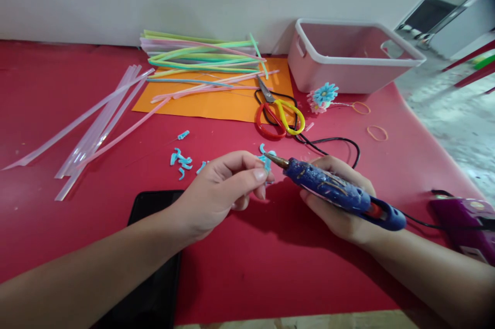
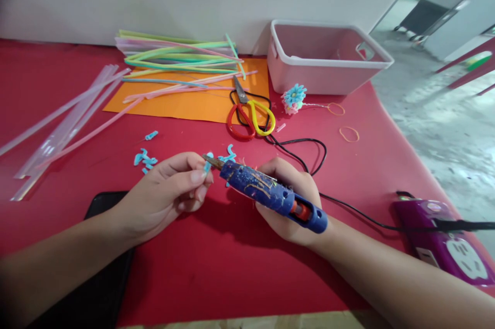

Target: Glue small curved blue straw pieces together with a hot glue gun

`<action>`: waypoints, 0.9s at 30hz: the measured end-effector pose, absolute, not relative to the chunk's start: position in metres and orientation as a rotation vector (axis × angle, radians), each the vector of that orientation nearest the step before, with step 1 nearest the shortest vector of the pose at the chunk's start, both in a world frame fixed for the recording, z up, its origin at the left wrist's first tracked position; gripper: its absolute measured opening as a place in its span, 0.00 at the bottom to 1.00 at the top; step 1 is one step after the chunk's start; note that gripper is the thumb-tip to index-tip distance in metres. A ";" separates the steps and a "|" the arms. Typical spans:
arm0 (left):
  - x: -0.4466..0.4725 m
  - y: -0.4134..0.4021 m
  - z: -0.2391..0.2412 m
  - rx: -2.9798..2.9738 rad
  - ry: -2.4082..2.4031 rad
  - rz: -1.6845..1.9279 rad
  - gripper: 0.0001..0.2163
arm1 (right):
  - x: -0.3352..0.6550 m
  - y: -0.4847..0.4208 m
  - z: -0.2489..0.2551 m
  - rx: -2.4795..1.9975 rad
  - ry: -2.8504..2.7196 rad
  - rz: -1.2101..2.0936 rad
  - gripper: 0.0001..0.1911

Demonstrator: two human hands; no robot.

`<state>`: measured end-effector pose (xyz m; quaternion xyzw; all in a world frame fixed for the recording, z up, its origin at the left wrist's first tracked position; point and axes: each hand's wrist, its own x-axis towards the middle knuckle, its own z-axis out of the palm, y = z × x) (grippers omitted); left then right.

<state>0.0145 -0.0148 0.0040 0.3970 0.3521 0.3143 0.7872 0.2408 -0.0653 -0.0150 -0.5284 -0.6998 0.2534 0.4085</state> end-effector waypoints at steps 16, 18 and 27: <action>0.015 -0.016 0.004 0.824 0.734 0.679 0.07 | 0.241 -0.064 -0.014 -1.318 -1.780 0.636 0.10; 0.015 -0.016 0.004 0.821 0.748 0.677 0.08 | 0.240 -0.064 -0.014 -1.322 -1.776 0.642 0.10; 0.015 -0.015 0.004 0.834 0.758 0.675 0.05 | 0.240 -0.065 -0.012 -1.292 -1.807 0.697 0.10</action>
